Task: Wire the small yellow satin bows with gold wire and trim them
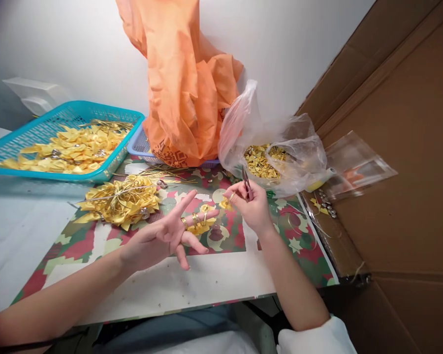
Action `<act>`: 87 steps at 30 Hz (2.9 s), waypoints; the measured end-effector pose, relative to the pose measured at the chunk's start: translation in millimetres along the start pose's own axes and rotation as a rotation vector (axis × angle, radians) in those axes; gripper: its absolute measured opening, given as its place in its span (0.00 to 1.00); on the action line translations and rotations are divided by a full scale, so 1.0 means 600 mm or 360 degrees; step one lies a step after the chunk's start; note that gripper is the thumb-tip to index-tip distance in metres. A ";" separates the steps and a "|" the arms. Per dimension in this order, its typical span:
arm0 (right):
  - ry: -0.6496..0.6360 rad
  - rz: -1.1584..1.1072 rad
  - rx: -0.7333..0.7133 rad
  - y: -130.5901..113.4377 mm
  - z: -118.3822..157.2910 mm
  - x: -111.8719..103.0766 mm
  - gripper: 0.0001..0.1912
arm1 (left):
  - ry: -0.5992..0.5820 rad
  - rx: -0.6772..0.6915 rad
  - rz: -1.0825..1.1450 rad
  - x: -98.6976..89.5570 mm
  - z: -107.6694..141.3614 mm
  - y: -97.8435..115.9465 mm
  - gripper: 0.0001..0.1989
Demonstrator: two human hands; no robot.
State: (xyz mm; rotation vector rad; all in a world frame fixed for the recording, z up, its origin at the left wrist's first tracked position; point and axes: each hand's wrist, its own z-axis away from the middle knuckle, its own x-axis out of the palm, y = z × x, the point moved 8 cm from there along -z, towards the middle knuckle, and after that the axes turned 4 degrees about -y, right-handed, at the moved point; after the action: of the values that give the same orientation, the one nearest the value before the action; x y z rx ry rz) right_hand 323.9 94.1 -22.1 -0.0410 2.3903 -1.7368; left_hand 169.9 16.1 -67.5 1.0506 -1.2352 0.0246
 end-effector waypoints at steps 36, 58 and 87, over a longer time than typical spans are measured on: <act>-0.0334 -0.0313 0.0286 0.064 0.057 0.065 0.28 | 0.0241 -0.0166 -0.0423 -0.003 0.007 -0.018 0.45; -0.0358 -0.0257 0.0239 0.058 0.057 0.066 0.27 | 0.0313 -0.0139 -0.0545 -0.010 0.003 -0.017 0.49; -0.0385 -0.0344 0.0142 0.036 0.063 0.074 0.21 | 0.0611 0.0224 -0.0216 -0.038 0.000 0.013 0.54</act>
State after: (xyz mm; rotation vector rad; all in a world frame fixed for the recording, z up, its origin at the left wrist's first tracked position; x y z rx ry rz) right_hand 288.7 59.4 -59.5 -0.4851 2.1992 -1.8082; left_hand 156.8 31.9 -80.5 1.1863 -0.8224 0.2018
